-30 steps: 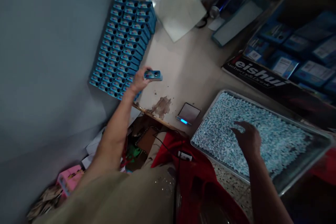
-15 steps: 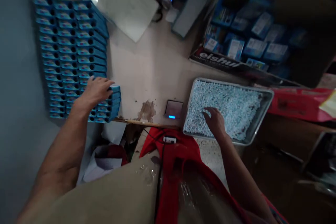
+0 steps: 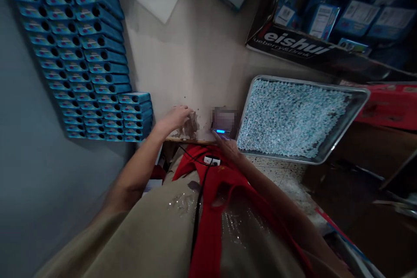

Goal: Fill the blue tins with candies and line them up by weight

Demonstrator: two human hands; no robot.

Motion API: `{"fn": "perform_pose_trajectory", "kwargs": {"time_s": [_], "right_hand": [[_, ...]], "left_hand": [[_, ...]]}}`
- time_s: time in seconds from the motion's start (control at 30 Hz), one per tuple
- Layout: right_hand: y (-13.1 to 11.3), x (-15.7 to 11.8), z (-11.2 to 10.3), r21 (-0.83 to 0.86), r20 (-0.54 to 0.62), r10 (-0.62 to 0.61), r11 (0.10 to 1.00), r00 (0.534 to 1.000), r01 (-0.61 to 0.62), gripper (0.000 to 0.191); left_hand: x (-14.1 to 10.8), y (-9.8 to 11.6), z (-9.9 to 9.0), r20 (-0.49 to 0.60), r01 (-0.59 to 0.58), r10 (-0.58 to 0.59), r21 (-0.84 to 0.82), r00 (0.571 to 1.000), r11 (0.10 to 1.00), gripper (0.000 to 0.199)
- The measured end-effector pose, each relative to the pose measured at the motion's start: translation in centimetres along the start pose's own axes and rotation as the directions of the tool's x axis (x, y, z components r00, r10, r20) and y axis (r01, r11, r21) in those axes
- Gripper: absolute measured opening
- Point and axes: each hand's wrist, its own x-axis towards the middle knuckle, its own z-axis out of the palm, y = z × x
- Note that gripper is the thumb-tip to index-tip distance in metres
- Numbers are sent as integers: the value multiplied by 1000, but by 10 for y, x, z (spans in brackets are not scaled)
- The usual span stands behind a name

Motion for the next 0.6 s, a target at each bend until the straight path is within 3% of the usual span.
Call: {"fn": "perform_pose_trajectory", "kwargs": {"time_s": [0.13,0.23,0.33,0.47,0.6], "right_hand": [[-2,-2,-11,-21,19,6,1000,1000,-6,75],[-17,-7,-22,-13,16,45,999,999,-45,70],[-41,0,-30,18,5,76,997,997,-76,47],[-59,19,-41,90,-8,62,994,998,-61,47],[-32,18,-61,151,-111,43,988,993,-26,48]], "left_hand": [[-10,-16,-13,-30,36,-36,11,999,999,40],[-12,-21,-27,-81,40,-38,23,996,999,43],[-4,-22,-37,-133,14,-11,24,991,1000,40],[15,-10,-50,-200,-91,85,-20,976,996,37],[38,21,-83,-362,-158,118,-82,924,984,31]]}}
